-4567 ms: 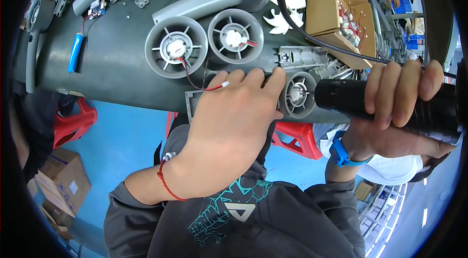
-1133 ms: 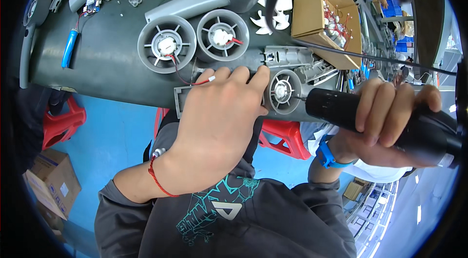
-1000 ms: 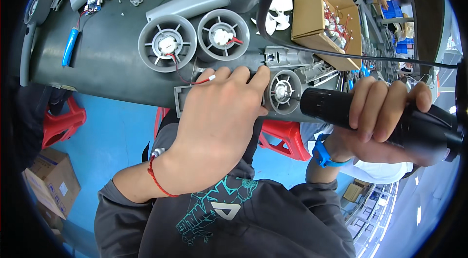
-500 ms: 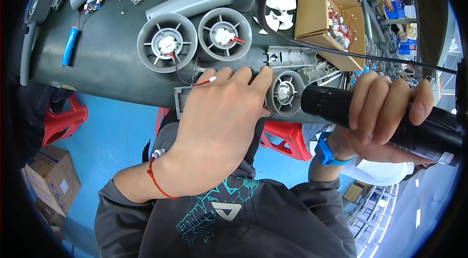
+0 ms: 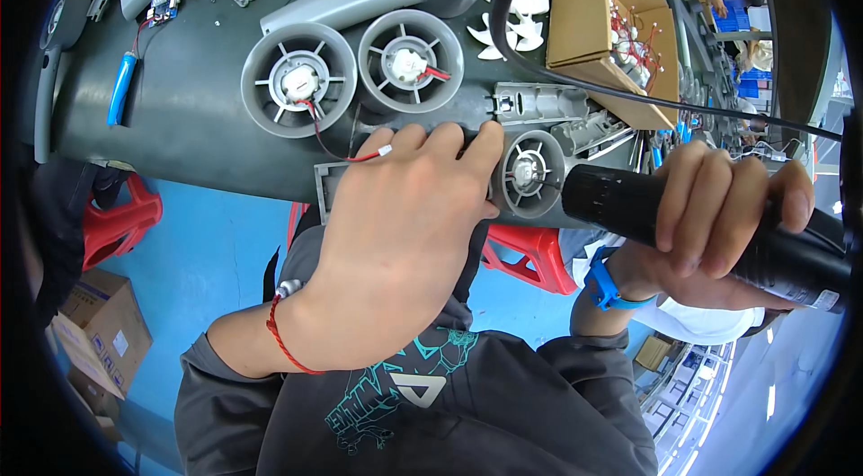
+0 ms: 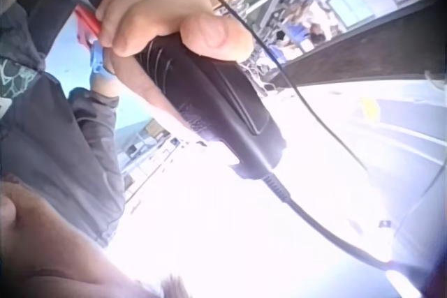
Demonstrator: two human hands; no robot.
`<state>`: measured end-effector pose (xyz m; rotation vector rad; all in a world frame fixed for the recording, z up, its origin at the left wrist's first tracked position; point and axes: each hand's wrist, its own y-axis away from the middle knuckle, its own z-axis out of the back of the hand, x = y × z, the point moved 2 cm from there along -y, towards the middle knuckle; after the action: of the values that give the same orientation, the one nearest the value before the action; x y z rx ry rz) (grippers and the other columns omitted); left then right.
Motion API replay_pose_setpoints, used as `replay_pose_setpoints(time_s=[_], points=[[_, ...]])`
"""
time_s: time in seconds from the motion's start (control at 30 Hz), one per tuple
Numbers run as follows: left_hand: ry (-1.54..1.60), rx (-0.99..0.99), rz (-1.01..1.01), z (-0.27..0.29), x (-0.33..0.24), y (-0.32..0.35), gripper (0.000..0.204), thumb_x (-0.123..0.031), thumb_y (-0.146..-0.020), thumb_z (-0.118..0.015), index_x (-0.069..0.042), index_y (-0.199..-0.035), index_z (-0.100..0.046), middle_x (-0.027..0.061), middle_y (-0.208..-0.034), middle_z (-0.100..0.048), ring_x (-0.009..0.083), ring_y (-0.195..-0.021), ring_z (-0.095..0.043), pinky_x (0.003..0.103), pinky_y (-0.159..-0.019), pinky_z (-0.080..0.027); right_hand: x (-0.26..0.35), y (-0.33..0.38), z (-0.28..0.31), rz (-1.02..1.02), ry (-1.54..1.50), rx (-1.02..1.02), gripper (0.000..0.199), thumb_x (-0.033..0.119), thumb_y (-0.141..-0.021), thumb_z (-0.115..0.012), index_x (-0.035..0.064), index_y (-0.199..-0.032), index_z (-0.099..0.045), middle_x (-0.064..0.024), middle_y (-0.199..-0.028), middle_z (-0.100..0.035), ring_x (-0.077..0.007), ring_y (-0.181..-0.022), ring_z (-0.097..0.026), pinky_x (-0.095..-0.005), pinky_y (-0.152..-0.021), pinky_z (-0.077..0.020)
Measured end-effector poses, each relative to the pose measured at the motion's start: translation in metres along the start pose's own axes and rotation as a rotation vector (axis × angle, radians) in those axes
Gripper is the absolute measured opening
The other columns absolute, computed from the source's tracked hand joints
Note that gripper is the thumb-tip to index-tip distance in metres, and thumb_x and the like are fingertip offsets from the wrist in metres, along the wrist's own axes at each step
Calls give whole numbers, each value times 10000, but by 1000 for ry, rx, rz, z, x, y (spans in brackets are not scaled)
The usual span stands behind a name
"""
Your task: Assembling components of handheld electronic fans using an electric screwdriver on a production line.
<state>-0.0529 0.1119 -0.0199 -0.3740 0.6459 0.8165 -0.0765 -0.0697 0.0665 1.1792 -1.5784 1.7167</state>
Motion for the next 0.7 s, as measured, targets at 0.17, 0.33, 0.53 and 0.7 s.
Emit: replay_pose_setpoints(time_s=[0.17,0.33,0.53,0.7], points=[[11,-16,-8,1,0,2,548,-158,-769,-767,-84,-1274,-569,90,-892,-584,299,-878,-600,406,-797,-459,3,-3,1,-4,51,56,492,586,-928,-549,117,-1074,-547,-7,-663,-598,-88,-493,-550,-205,-446,-450],[2,-24,-16,1,1,3,549,-160,-770,-767,-86,-1275,-567,88,-890,-584,297,-879,-600,403,-799,-460,1,-3,0,-5,46,46,508,604,-934,-531,115,-1072,-546,1,-657,-598,-79,-489,-554,-201,-450,-449],[5,3,-5,2,1,1,544,-161,-775,-762,-81,-1276,-566,88,-892,-582,296,-887,-598,405,-805,-459,-1,-2,-1,45,69,12,511,607,-932,-537,111,-1055,-541,12,-635,-591,-75,-471,-559,-193,-451,-446],[8,-2,0,1,0,1,539,-160,-782,-755,-77,-1279,-565,88,-898,-579,297,-901,-595,408,-816,-458,-1,-3,1,56,73,15,513,617,-931,-530,116,-1036,-538,16,-628,-590,-69,-463,-558,-192,-451,-442]])
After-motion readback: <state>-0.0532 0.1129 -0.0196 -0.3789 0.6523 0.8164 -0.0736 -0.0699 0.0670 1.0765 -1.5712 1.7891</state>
